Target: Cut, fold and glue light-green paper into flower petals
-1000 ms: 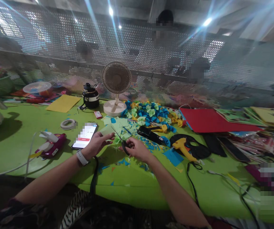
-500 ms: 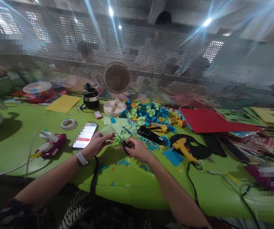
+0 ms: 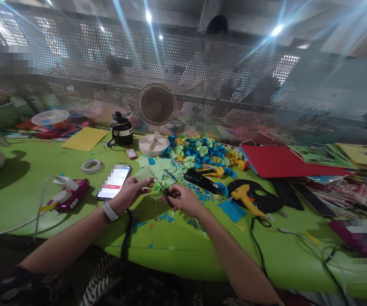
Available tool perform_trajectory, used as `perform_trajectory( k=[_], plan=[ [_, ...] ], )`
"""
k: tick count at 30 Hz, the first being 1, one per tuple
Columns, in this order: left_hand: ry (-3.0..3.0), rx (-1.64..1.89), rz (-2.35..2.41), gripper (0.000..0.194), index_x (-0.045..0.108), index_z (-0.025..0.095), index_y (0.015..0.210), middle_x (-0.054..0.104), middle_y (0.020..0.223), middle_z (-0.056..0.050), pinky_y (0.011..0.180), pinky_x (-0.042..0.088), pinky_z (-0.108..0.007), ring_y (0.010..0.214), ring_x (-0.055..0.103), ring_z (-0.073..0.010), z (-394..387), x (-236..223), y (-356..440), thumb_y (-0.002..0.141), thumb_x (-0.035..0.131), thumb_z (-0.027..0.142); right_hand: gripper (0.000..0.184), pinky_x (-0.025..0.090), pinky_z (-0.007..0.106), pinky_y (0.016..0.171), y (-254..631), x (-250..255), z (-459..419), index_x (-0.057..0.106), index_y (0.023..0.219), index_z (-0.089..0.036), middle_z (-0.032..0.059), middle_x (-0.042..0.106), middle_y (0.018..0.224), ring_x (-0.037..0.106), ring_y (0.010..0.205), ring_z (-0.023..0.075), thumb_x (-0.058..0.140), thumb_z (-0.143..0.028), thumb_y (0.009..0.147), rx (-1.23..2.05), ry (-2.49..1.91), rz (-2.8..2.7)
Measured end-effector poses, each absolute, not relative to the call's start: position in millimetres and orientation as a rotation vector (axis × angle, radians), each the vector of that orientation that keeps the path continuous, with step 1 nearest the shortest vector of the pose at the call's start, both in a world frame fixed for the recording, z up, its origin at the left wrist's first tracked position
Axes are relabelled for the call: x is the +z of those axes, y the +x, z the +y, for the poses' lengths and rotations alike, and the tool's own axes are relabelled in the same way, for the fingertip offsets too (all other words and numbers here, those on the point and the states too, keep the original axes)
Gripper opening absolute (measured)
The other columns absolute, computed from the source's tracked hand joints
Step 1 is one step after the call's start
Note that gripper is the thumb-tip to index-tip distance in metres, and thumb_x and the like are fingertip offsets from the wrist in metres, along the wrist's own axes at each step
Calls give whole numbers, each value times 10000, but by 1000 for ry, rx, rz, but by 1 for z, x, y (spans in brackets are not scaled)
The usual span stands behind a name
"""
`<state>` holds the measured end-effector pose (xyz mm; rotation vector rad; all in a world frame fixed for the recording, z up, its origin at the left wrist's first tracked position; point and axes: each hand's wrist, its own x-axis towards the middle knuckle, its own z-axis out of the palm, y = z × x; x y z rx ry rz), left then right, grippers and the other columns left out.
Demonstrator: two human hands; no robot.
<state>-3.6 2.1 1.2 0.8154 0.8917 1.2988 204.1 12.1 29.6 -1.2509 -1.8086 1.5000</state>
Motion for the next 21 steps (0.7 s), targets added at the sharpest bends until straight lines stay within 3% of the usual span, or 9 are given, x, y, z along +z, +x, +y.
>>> perform_trajectory(
  k=[21],
  plan=[
    [816, 1310, 884, 355, 705, 130, 888, 700, 823, -41, 600, 498, -208, 656, 627, -102, 3, -1, -3, 617, 842, 314, 504, 449, 243, 471, 206, 25, 15, 522, 762, -180, -49, 518, 606, 495, 524, 101, 796, -553, 563, 1481, -1240, -1831]
  ],
)
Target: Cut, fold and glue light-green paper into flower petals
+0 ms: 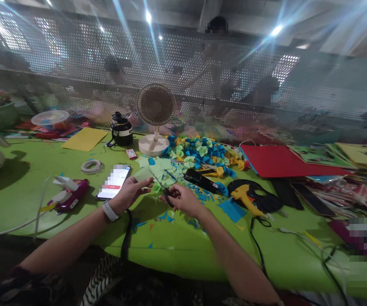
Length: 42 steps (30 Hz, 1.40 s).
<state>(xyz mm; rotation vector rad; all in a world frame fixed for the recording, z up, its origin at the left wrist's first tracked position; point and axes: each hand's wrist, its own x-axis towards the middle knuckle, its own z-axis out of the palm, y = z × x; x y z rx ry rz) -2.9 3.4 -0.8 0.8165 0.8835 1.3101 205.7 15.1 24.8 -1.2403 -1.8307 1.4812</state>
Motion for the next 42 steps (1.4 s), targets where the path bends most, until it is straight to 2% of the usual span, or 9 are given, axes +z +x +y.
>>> perform_trajectory(
  k=[12, 22, 42],
  plan=[
    [809, 1310, 873, 366, 703, 121, 885, 700, 812, -44, 603, 494, -215, 654, 626, -105, 2, 1, -3, 610, 845, 315, 485, 439, 244, 481, 205, 24, 15, 518, 771, -179, -46, 516, 612, 486, 533, 102, 784, -538, 585, 1464, -1238, -1841],
    [808, 1331, 882, 362, 704, 121, 865, 693, 781, -32, 606, 495, -215, 617, 612, -92, 2, 3, -1, 596, 851, 315, 466, 292, 221, 471, 206, 17, 16, 512, 757, -176, -63, 462, 582, 400, 513, 83, 771, -533, 607, 1285, -1242, -1932],
    [767, 1303, 844, 338, 694, 106, 852, 684, 757, -26, 606, 512, -199, 586, 596, -72, 4, 3, -4, 606, 850, 278, 523, 352, 238, 505, 204, 18, 17, 499, 692, -181, -47, 515, 568, 467, 523, 100, 780, -596, 541, 1391, -1252, -1836]
  ],
)
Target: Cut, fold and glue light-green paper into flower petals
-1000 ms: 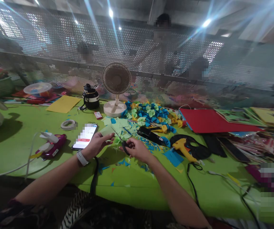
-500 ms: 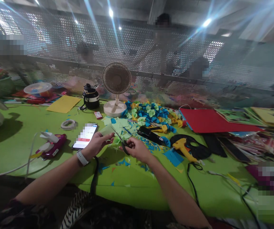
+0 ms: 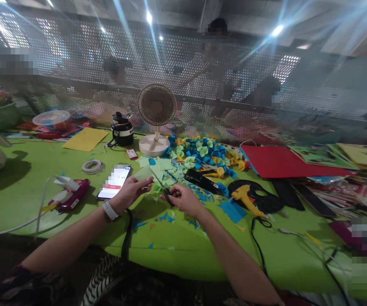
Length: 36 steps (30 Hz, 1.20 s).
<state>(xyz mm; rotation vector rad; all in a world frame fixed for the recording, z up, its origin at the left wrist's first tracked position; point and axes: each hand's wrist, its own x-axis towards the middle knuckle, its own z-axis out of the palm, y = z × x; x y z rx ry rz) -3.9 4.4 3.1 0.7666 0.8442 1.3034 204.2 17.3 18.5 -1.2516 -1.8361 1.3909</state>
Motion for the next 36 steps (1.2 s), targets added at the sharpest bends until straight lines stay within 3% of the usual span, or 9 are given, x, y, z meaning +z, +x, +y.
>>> perform_trajectory(
  k=[9, 15, 36],
  plan=[
    [767, 1276, 846, 338, 701, 103, 848, 685, 773, -34, 611, 507, -200, 594, 593, -70, 6, 1, -6, 608, 848, 289, 496, 377, 238, 508, 205, 25, 14, 492, 670, -183, -45, 541, 559, 489, 519, 98, 780, -573, 563, 1408, -1262, -1826],
    [793, 1262, 814, 328, 694, 94, 823, 663, 742, -29, 603, 502, -202, 589, 582, -75, 4, 3, -5, 604, 850, 282, 501, 297, 207, 418, 204, 30, 12, 498, 692, -186, -53, 530, 539, 419, 462, 74, 774, -583, 560, 1435, -1319, -1823],
    [851, 1203, 783, 298, 686, 94, 798, 638, 709, -20, 612, 481, -217, 589, 567, -77, 3, 1, -3, 631, 832, 293, 479, 297, 205, 376, 203, 28, 11, 502, 689, -188, -47, 556, 530, 395, 397, 62, 764, -576, 587, 1442, -1292, -1823]
  ],
)
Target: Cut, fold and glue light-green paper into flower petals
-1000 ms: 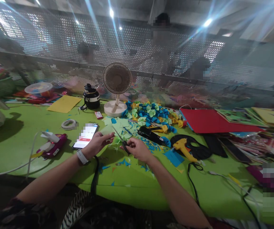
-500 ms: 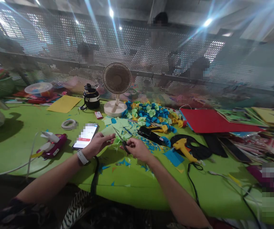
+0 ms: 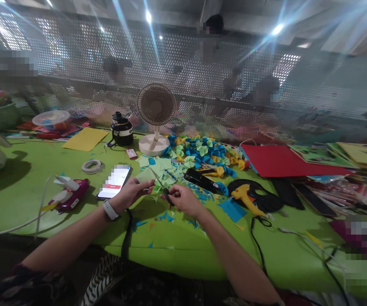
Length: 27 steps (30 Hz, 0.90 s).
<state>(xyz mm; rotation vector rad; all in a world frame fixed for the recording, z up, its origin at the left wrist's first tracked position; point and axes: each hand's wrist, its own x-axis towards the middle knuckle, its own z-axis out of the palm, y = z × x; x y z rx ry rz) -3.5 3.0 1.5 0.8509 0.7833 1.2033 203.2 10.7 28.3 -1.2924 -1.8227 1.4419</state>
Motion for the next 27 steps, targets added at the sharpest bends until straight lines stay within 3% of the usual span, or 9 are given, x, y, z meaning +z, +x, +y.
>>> perform_trajectory(
  k=[27],
  plan=[
    [877, 1153, 823, 317, 712, 98, 796, 673, 753, -48, 608, 492, -214, 597, 580, -81, 2, 1, -4, 606, 847, 312, 471, 279, 204, 331, 199, 33, 1, 488, 668, -194, -39, 581, 515, 368, 343, 52, 756, -577, 609, 1463, -1271, -1767]
  ],
)
